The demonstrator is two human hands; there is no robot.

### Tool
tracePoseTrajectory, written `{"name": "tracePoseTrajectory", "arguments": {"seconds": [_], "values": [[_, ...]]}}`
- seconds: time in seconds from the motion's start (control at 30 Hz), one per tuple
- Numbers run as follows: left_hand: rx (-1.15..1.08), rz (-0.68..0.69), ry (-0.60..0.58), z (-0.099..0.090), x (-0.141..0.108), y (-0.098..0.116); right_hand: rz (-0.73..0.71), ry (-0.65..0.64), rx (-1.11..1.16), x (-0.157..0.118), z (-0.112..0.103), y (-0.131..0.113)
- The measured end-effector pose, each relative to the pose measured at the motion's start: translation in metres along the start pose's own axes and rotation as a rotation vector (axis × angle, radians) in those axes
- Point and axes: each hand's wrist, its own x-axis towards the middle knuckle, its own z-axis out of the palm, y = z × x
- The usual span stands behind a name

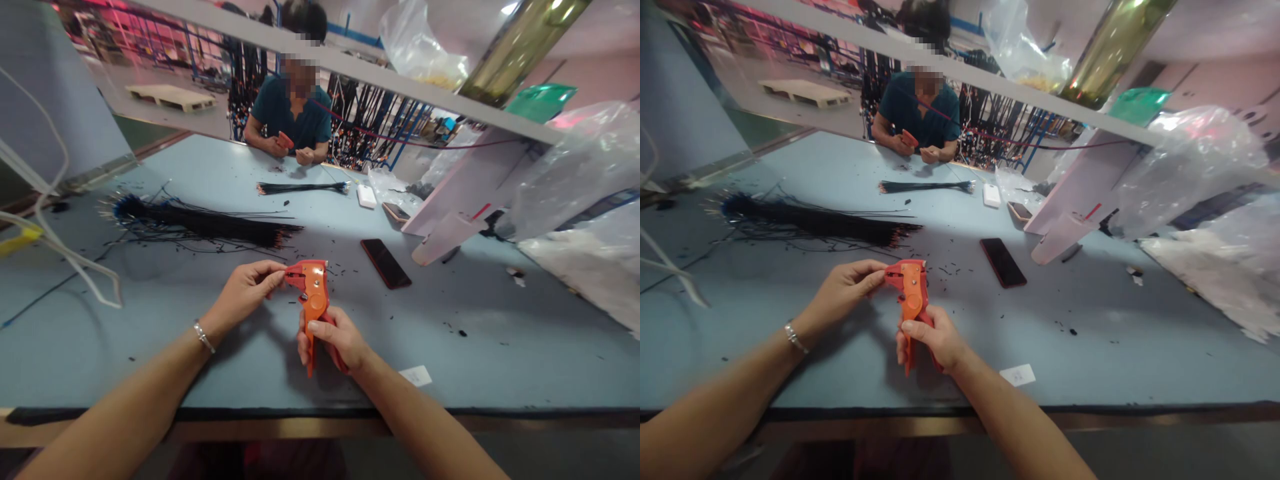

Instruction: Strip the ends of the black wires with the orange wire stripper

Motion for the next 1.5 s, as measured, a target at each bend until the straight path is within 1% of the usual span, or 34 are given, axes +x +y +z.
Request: {"name": "tracePoseTrajectory", "arguments": {"seconds": [0.1, 0.3, 0.4, 0.5, 0.67, 0.83, 1.03, 1.33, 1.5], "values": [[0.091, 0.049, 0.005, 0.0, -0.001, -0.003, 0.007, 0.009, -0.008, 0.0, 0.0, 0.0], [0.326, 0.254, 0.093, 0.003, -0.002, -0.013, 0.021, 0.009, -0.006, 0.0, 0.0, 0.0], [0.335, 0.314, 0.116, 0.005, -0.003, -0.015, 0.024, 0.004, 0.008, -0.001, 0.001, 0.0], [0.306, 0.334, 0.14, 0.006, -0.005, -0.011, 0.022, -0.012, 0.019, -0.003, 0.003, 0.0], [0.288, 0.379, 0.141, 0.007, -0.007, -0.005, 0.009, -0.033, 0.024, -0.005, 0.005, -0.002], [0.294, 0.388, 0.126, 0.006, -0.007, -0.006, -0.018, -0.052, -0.032, -0.005, 0.006, -0.002], [0.296, 0.394, 0.125, 0.006, -0.007, -0.007, -0.009, -0.029, -0.061, -0.005, 0.006, -0.001], [0.281, 0.337, 0.153, 0.008, -0.008, -0.006, -0.014, -0.007, -0.1, -0.004, 0.009, -0.001], [0.26, 0.349, 0.175, 0.009, -0.009, -0.004, -0.03, -0.001, -0.107, -0.002, 0.01, 0.001]]}}
